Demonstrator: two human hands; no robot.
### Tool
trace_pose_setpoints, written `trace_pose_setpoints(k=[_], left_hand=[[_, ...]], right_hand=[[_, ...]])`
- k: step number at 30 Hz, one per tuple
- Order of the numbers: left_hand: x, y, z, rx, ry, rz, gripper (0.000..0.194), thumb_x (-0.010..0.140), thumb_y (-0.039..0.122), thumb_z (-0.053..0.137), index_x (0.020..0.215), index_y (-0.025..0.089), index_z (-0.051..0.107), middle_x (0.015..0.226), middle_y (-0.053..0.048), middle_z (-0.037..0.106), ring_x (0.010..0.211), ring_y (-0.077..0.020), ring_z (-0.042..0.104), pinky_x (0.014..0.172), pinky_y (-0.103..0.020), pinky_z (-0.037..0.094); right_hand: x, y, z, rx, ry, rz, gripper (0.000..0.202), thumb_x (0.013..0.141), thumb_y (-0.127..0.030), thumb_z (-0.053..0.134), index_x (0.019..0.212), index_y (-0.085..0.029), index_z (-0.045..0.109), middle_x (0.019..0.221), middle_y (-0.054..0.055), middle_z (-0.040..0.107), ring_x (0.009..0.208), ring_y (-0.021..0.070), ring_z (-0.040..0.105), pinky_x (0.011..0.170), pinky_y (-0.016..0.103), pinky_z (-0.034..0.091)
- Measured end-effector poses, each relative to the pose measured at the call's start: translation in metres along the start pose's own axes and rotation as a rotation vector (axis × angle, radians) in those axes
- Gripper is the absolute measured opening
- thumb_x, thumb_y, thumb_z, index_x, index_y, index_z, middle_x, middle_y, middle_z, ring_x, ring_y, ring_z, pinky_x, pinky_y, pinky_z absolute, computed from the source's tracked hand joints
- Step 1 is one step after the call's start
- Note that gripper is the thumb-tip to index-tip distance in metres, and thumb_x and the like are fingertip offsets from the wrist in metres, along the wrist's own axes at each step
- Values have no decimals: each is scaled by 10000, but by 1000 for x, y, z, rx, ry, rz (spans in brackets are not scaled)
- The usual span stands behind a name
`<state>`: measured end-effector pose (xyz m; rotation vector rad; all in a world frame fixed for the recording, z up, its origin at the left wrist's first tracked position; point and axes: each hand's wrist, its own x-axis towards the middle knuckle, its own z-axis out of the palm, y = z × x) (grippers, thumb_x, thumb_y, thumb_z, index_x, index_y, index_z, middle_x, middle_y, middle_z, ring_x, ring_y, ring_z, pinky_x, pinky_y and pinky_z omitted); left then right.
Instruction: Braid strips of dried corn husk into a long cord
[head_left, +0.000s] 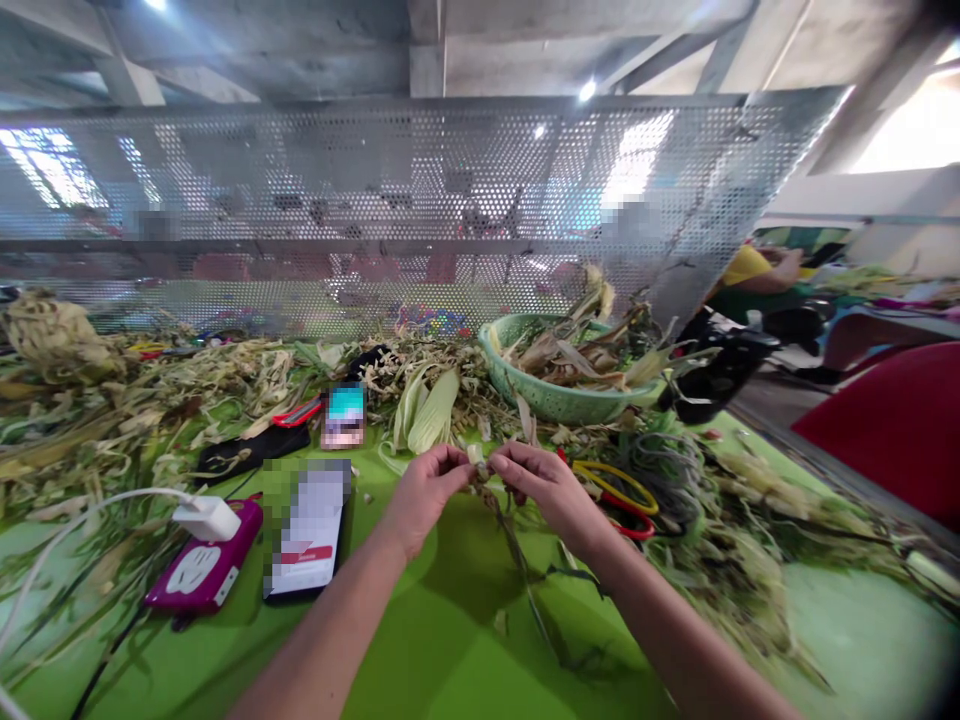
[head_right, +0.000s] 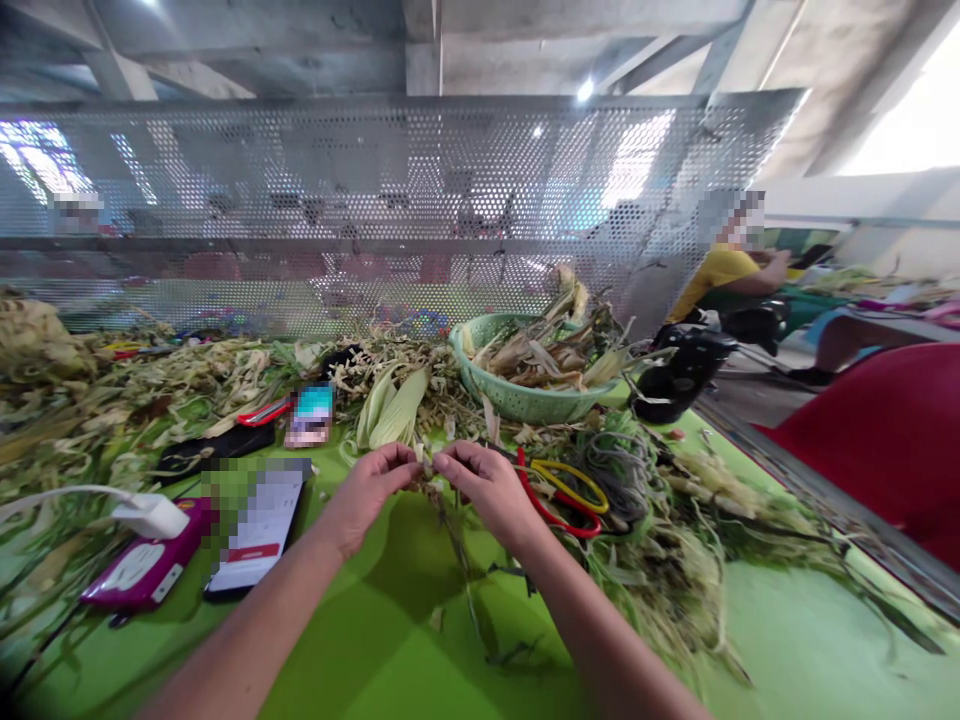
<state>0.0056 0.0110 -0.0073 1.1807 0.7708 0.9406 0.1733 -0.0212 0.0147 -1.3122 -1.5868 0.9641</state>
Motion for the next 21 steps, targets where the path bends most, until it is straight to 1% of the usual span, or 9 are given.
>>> trace_pose_setpoints(k=[3,6,11,14,19,21], left_hand=[[0,0,1,34,-39,23,220,722,321,665,810,143,572,759,16,548,725,-108,487,706,-232,372],[0,-2,2,90,-69,46,203,735,312,649,811,143,565,753,17,533,716,-108,473,686,-229,364],[1,-4,-1,187,-74,88,145,762,276,612,815,153,557,744,17,519,711,-113,465,664,-231,360],[2,-5,-1,192,-58,97,140,763,277,608,812,157,557,765,11,530,731,-120,472,683,-237,368],[3,-5,-2,126,-67,-7,202,747,299,615,883,151,593,831,-12,575,791,-142,503,739,-258,372],[2,-4,-3,131,-87,-38,193,749,305,603,858,146,616,806,-12,579,776,-142,498,734,-260,362]], right_hand=[[0,3,0,-2,-37,10,370,862,-501,482,714,-171,560,628,-33,429,566,111,431,517,225,352],[0,6,1,-12,-58,16,354,850,-488,509,700,-170,546,624,-35,433,571,111,436,522,223,346],[2,9,2,7,-65,48,252,797,-396,595,728,-154,579,635,-33,464,569,100,414,515,211,323],[3,9,2,31,-46,36,204,780,-351,609,753,-150,600,640,-31,483,566,96,402,511,207,310],[3,7,2,8,-42,-23,188,797,-341,593,769,-157,615,667,-24,510,599,104,429,544,213,322],[2,6,2,-7,-39,-34,198,800,-356,590,771,-162,614,678,-22,519,611,109,441,550,214,328]])
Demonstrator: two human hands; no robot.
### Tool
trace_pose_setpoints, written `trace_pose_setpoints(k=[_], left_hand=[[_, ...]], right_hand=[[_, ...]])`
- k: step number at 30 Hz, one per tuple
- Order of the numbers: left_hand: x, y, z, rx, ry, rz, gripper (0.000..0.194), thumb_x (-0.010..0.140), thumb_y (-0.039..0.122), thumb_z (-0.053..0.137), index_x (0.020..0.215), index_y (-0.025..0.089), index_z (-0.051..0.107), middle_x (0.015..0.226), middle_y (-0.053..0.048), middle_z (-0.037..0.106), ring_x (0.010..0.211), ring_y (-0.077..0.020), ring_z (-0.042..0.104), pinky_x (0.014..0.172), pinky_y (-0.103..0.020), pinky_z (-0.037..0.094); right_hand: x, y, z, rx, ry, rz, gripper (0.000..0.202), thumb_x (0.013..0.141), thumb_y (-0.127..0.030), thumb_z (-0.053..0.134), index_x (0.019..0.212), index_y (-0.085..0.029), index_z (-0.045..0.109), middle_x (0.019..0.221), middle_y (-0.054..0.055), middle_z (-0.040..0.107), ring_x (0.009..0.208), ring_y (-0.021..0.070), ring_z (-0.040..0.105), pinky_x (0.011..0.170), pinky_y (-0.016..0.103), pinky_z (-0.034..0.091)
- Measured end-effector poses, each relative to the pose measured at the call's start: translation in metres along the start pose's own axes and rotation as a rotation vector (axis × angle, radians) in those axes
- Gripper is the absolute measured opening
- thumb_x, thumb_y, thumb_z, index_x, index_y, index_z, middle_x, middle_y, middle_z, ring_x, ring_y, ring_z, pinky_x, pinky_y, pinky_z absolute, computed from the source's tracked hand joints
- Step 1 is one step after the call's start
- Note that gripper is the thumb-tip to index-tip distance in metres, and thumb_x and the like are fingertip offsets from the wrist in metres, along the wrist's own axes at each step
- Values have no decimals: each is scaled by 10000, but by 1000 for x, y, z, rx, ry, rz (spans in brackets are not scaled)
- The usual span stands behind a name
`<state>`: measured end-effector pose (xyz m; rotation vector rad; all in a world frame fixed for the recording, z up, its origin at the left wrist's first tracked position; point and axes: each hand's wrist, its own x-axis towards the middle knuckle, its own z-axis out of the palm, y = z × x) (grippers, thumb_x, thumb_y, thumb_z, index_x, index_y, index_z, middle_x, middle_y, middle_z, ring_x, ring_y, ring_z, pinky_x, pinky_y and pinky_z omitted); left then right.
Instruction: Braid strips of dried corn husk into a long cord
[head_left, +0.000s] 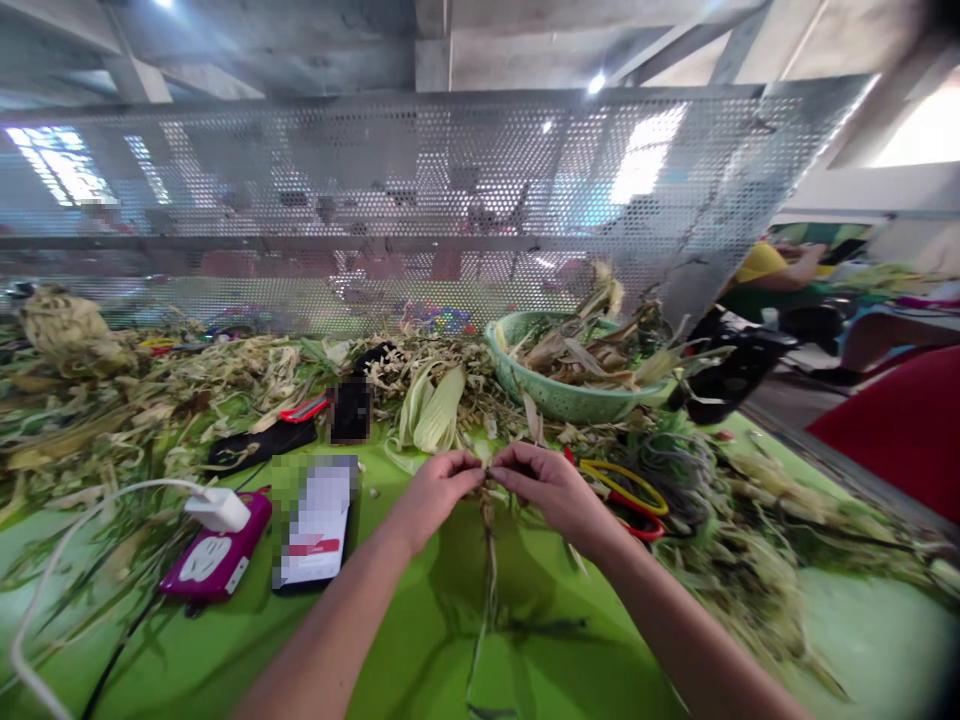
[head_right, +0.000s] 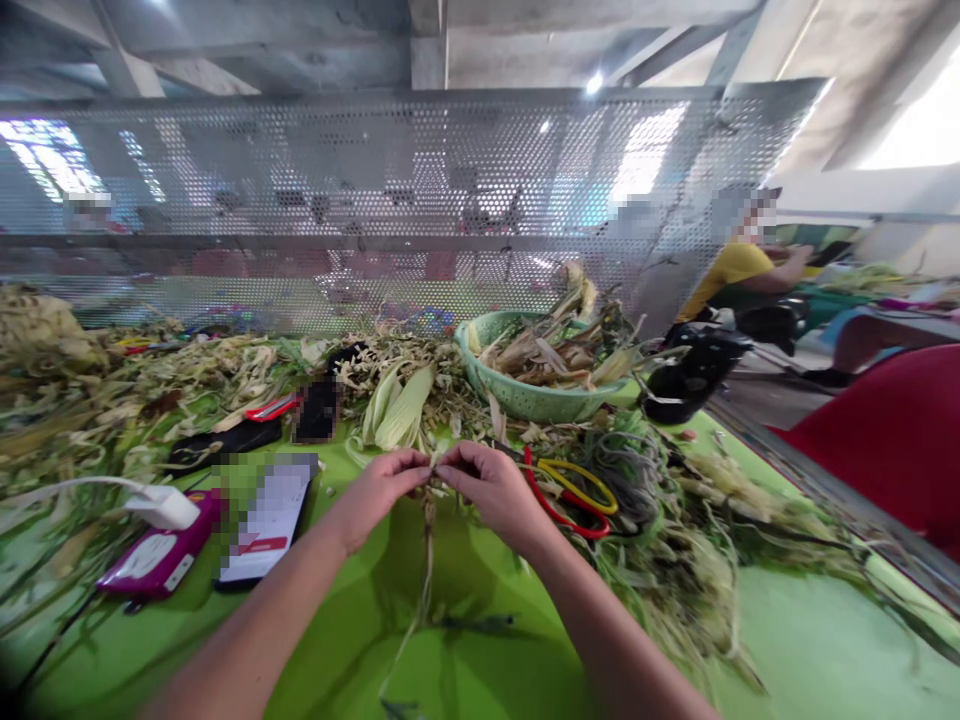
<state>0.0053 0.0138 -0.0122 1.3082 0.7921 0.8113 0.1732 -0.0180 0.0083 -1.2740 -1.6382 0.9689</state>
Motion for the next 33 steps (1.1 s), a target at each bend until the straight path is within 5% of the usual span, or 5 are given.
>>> trace_pose_setpoints(k=[9,25,31,33], left_hand=[[1,3,-1,-78,-26,42,177,720,313,623,780,147,611,717,9,529,685,-112,461,685,-242,348],[3,-1,0,20,138,122,157,728,312,599,763,159,584,706,17,533,677,-119,466,652,-233,352],[5,-1,-4,61,191,122,181,704,329,623,739,153,599,675,14,537,657,-123,467,649,-241,363],[5,0,-5,28,195,110,196,691,338,636,739,151,601,678,13,543,657,-123,473,648,-239,370]], right_hand=[[2,-1,-4,-46,-14,39,272,797,-457,583,794,-187,610,677,-22,527,601,120,452,531,219,353],[2,3,-5,-180,72,-19,224,812,-381,558,721,-177,575,618,-40,480,578,110,430,528,214,336],[-4,-12,-48,-330,405,-125,306,837,-367,514,1095,-208,550,979,41,621,602,120,508,547,237,415],[-11,-20,-70,-525,428,-101,262,839,-346,503,1056,-222,580,960,31,647,640,136,549,584,245,420]])
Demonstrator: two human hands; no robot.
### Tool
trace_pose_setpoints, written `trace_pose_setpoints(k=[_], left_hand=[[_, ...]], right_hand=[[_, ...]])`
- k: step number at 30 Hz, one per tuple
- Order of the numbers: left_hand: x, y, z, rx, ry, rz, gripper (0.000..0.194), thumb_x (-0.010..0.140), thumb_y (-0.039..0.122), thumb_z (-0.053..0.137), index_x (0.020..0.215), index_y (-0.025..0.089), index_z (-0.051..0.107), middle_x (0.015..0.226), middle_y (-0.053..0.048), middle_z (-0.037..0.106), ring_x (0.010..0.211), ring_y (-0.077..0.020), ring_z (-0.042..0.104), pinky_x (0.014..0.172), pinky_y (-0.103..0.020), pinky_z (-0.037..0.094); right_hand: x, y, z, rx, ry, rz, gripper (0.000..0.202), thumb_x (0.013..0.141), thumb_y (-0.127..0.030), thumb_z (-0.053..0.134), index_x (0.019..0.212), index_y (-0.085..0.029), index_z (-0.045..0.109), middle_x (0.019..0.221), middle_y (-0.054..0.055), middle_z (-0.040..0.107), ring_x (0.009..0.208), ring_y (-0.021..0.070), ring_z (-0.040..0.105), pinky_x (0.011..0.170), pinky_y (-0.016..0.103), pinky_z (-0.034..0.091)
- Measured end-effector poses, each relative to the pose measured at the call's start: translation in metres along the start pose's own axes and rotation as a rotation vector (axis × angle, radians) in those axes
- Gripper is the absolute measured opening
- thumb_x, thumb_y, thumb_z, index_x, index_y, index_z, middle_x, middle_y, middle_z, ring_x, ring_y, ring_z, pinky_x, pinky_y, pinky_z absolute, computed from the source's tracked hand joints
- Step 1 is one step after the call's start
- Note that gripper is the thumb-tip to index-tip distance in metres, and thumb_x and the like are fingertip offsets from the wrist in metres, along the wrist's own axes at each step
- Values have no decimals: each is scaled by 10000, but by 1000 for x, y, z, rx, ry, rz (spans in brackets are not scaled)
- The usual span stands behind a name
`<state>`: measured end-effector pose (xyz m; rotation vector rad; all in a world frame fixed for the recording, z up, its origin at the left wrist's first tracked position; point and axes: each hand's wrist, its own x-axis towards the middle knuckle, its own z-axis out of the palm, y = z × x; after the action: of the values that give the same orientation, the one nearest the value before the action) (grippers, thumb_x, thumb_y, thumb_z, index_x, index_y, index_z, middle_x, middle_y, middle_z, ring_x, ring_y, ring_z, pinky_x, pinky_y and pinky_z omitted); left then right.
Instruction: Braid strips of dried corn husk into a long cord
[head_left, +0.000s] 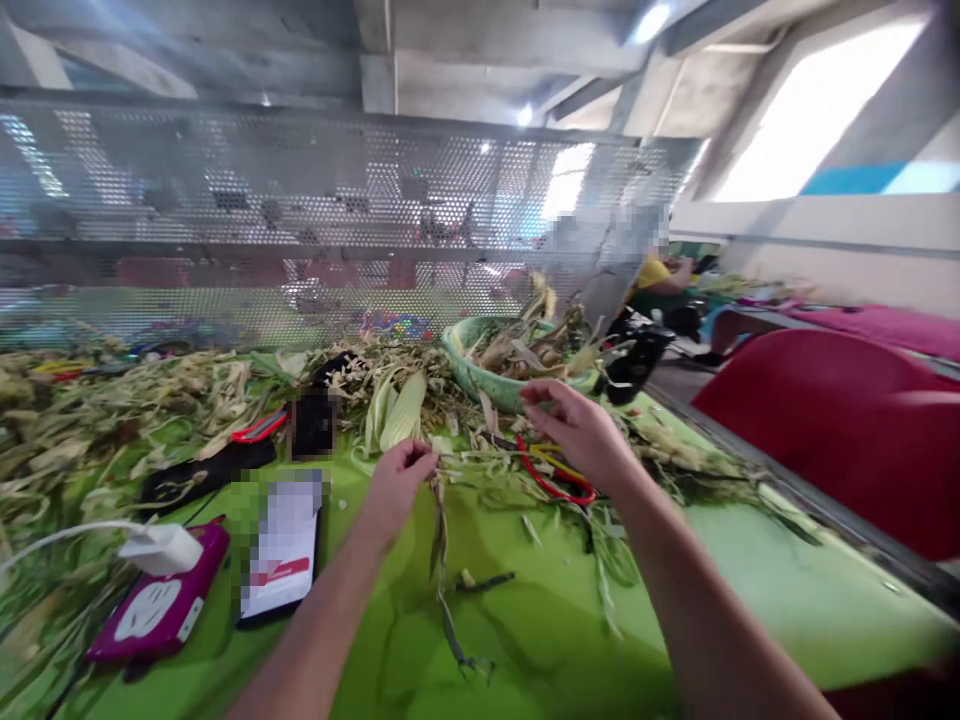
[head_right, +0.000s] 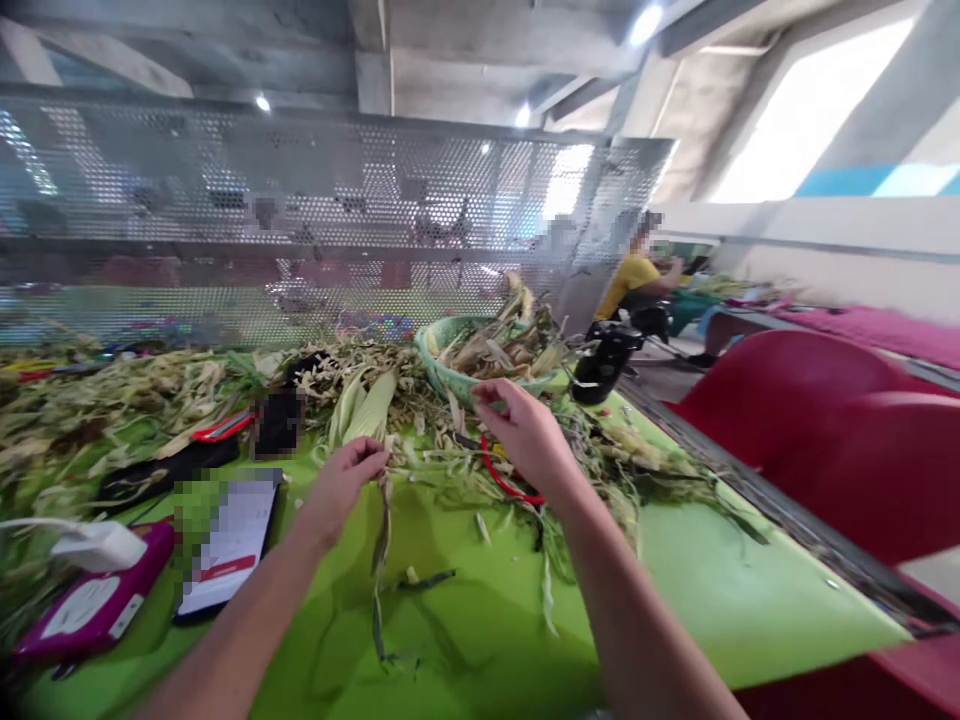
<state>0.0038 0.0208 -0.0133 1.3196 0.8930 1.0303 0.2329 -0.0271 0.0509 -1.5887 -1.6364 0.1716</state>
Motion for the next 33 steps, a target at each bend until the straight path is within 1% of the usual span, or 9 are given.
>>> trace_pose_setpoints(k=[3,6,12,16,22,24,27,30,33], left_hand=[[-2,3,0,-25,2,-1,209,684,354,647,747,157,618,695,8,570,672,-127,492,658,-236,381],[-6,6,1,-30,6,4,215,687,363,651,763,162,643,706,-3,592,673,-131,504,654,-234,389],[-7,7,1,-100,17,23,213,655,358,676,730,161,647,675,4,585,653,-124,502,626,-215,389],[-6,8,-1,-98,29,17,228,661,368,673,753,161,654,698,-5,602,673,-132,518,641,-222,402],[-4,8,-1,-132,60,15,246,636,366,702,746,154,643,680,4,595,656,-121,516,638,-218,405],[-3,7,-1,-151,65,15,255,628,366,711,746,151,643,677,7,599,654,-118,516,640,-217,405],[-3,6,-1,-172,70,11,268,613,372,723,745,151,648,675,9,608,649,-119,524,646,-220,408],[-2,7,-1,-172,64,14,260,617,369,722,743,154,647,682,14,613,657,-114,529,659,-215,407],[-2,7,-1,-160,72,16,254,624,367,715,746,156,643,685,20,613,663,-111,533,665,-209,402]], right_hand=[[-4,10,-25,-383,-192,53,176,825,-297,506,927,-241,638,888,10,683,740,173,596,627,250,401],[-16,26,-26,-627,-379,146,206,793,-238,511,948,-250,646,916,21,696,785,197,618,624,254,376],[-32,44,-7,-679,-381,190,423,674,-143,547,1092,-198,571,996,81,680,836,240,618,595,259,334],[-26,39,-16,-652,-310,200,502,632,-143,553,1131,-197,543,951,78,668,783,233,597,561,255,296],[-21,39,-37,-503,-274,223,542,686,-166,525,1220,-254,533,802,-5,626,650,148,537,542,218,317],[-26,40,-39,-311,-281,264,549,717,-175,512,1261,-247,517,720,-28,581,594,127,496,531,214,327],[-38,34,-37,174,-316,378,562,744,-240,562,1300,-213,489,720,-32,558,568,107,461,524,212,354],[-51,25,-35,499,-313,466,497,737,-249,599,1229,-196,554,714,-25,567,533,88,451,500,202,365],[-58,19,-36,487,-175,420,345,718,-255,624,1046,-157,669,705,10,606,519,95,492,489,207,399]])
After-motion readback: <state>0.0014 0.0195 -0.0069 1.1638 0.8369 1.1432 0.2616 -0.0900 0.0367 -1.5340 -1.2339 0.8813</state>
